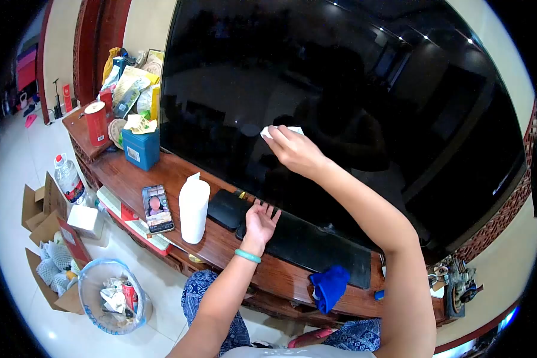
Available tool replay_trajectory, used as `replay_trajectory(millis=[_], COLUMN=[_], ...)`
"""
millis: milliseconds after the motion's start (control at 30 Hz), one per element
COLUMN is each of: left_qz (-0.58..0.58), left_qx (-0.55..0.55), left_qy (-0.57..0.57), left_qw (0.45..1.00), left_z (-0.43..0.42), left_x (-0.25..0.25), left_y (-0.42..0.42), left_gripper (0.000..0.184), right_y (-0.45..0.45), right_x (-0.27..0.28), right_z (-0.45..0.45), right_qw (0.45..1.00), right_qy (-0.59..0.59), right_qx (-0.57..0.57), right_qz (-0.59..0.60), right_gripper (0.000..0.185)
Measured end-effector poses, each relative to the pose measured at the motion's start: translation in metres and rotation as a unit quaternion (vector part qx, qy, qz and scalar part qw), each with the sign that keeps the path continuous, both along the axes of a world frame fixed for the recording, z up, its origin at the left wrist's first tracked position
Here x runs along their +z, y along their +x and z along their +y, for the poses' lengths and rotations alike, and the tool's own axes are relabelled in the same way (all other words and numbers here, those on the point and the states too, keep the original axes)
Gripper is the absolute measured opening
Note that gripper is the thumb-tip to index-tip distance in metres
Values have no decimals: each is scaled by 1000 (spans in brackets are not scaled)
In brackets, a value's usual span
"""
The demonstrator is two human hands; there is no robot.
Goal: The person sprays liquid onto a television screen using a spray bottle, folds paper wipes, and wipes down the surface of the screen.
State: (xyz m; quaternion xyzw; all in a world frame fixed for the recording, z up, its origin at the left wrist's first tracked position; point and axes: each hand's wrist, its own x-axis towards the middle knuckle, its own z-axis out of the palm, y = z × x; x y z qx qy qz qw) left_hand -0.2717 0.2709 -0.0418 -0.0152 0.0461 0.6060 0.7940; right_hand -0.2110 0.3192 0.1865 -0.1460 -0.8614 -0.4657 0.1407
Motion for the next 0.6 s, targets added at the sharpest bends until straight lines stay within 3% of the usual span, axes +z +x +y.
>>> replay_trajectory(millis=[33,100,133,233,300,333,367,433,467,567,600], left_qz=[-2,-5,-2,-15,-24,-18,-12,-13,-14,-3,-5], left_qx=[1,0,10,-5,-4,0,5,4,2,12,11], left_qy=[3,5,-31,-2,9,-14,-39,-30,-21,-24,-24], left_qw=[1000,1000,999,1000,1000,1000,999,999,1000,1000,1000], left_z=[1,1,4,1,4,4,3,1,2,0,1], left_x=[0,-2,-4,-2,-6,-4,-4,-2,-1,0,-1], left_y=[0,1,4,1,4,4,4,4,3,5,6], left_gripper=[84,84,80,77,76,76,77,77,78,84,84], right_y=[5,6,0,-7,-11,-10,-8,-5,-4,-10,-10], right_x=[6,45,75,100,77,54,24,29,46,103,102], right_z=[-1,3,-8,4,-2,2,7,-3,-4,6,7], right_qw=[999,995,989,965,973,983,978,996,999,973,973], right_qy=[-29,6,100,176,146,80,-85,60,32,143,143], right_qx=[-12,23,37,48,30,40,-10,41,28,46,46], right_qz=[-18,92,102,188,177,162,193,-41,-33,175,173], right_gripper=[20,19,19,22,21,18,17,16,20,21,21])
